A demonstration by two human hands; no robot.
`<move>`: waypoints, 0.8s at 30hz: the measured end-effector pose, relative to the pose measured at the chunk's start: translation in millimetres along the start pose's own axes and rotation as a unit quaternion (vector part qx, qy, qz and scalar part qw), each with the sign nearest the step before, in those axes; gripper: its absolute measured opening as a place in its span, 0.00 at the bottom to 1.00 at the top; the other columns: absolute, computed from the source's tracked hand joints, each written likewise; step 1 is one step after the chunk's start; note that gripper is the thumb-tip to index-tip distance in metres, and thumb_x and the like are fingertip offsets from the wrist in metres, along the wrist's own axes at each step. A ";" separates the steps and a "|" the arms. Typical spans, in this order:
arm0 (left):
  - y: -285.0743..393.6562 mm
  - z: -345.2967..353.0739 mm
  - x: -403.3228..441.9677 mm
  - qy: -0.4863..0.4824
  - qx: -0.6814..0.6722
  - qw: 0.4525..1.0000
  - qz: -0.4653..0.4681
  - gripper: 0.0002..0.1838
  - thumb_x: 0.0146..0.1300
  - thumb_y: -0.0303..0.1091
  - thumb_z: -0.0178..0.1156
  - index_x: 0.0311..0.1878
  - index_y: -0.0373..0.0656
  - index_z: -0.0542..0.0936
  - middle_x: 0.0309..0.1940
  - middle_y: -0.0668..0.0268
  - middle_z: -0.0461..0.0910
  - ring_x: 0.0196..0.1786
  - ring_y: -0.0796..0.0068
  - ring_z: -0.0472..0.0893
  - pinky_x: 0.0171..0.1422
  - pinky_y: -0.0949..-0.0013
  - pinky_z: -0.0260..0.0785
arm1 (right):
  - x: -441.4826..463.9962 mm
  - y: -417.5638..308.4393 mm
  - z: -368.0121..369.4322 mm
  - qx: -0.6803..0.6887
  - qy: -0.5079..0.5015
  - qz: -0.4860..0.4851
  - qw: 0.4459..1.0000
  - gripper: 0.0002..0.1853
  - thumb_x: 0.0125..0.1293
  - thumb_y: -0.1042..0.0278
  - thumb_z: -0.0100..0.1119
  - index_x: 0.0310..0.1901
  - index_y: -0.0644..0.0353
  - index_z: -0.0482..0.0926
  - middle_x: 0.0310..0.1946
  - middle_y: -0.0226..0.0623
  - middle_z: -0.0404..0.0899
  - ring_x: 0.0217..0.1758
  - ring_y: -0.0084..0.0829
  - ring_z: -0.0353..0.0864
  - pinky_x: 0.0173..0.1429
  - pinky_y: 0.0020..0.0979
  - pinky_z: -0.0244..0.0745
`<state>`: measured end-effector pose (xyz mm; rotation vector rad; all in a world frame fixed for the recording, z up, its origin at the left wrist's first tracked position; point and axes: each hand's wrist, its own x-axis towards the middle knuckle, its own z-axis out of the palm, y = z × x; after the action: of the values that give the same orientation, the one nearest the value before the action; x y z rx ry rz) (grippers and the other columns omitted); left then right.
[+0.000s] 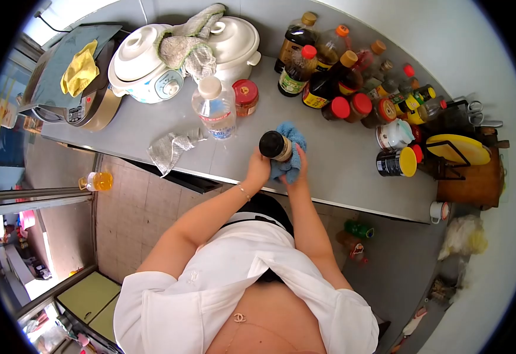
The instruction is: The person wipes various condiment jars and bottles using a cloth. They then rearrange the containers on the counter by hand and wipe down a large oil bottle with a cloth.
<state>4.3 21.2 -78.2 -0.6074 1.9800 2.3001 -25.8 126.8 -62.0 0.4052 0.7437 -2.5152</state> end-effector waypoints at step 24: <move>69.5 -39.6 -2.3 -0.078 0.296 0.891 0.336 0.28 0.56 0.42 0.60 0.55 0.39 0.64 0.41 0.52 0.72 0.35 0.61 0.75 0.38 0.64 0.67 | -26.8 -14.0 20.5 -0.493 -0.046 -0.198 0.846 0.23 0.58 0.59 0.62 0.50 0.63 0.70 0.41 0.33 0.74 0.45 0.25 0.72 0.51 0.28 0.69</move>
<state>-3.0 -28.8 -16.3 0.3578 2.9113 1.6904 -13.6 135.2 -28.5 -0.2642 2.0639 -2.0562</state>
